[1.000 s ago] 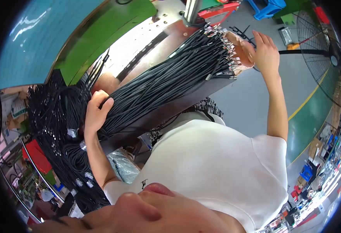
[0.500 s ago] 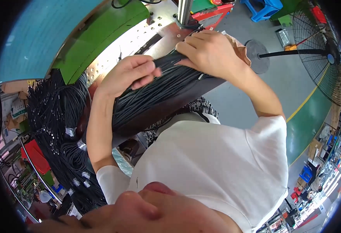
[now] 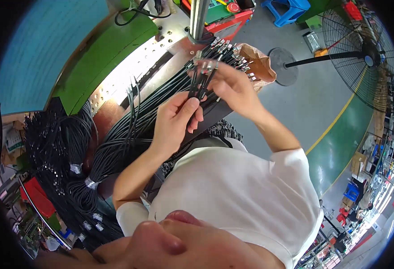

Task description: The recorder is inserting cable connectors into a fixture at a factory workstation to organize or test them.

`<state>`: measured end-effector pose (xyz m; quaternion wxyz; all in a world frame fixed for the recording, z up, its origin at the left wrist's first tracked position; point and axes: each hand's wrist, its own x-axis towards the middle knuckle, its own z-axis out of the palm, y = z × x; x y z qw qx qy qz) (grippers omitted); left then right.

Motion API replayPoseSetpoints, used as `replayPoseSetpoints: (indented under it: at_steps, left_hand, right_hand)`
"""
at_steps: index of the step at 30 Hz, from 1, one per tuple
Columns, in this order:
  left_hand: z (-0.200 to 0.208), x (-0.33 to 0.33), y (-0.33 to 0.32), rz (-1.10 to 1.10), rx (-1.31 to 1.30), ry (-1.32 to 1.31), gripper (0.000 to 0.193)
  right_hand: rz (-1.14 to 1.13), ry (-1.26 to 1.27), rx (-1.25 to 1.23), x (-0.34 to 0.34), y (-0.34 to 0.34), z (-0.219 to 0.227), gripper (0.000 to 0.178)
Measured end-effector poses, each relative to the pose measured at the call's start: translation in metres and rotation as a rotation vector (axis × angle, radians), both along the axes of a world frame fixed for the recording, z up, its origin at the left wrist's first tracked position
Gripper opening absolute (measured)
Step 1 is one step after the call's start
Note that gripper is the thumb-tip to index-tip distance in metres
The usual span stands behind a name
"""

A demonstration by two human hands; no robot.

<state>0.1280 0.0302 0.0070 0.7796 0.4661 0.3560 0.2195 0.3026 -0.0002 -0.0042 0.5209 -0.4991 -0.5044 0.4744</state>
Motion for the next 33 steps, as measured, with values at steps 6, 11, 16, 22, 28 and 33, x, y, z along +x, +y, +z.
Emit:
replayPoseSetpoints:
  at_steps: [6, 11, 16, 22, 28, 33]
  left_hand:
    - [-0.028, -0.019, -0.022, 0.426, 0.057, -0.044, 0.019]
    - [-0.035, -0.063, -0.028, 0.535, -0.144, -0.117, 0.031]
    - [-0.029, -0.054, -0.028, 0.617, -0.232, -0.167, 0.029]
    - [-0.035, -0.057, -0.029, 0.631, -0.239, -0.202, 0.026]
    - [-0.035, -0.055, -0.025, 0.625, -0.274, -0.199, 0.026]
    - [-0.034, -0.052, -0.023, 0.507, -0.309, -0.255, 0.025]
  right_hand:
    - [0.331, 0.323, -0.349, -0.058, 0.036, -0.006, 0.041]
    - [0.616, -0.364, 0.172, -0.043, 0.093, 0.001, 0.047]
    - [0.463, -1.165, 0.541, -0.052, 0.139, -0.069, 0.035]
    - [0.492, -0.981, 0.439, -0.037, 0.109, -0.044, 0.029]
    - [0.276, -1.139, 0.632, -0.044, 0.088, -0.035, 0.041]
    - [0.244, -1.052, 0.753, -0.066, 0.099, -0.033, 0.024]
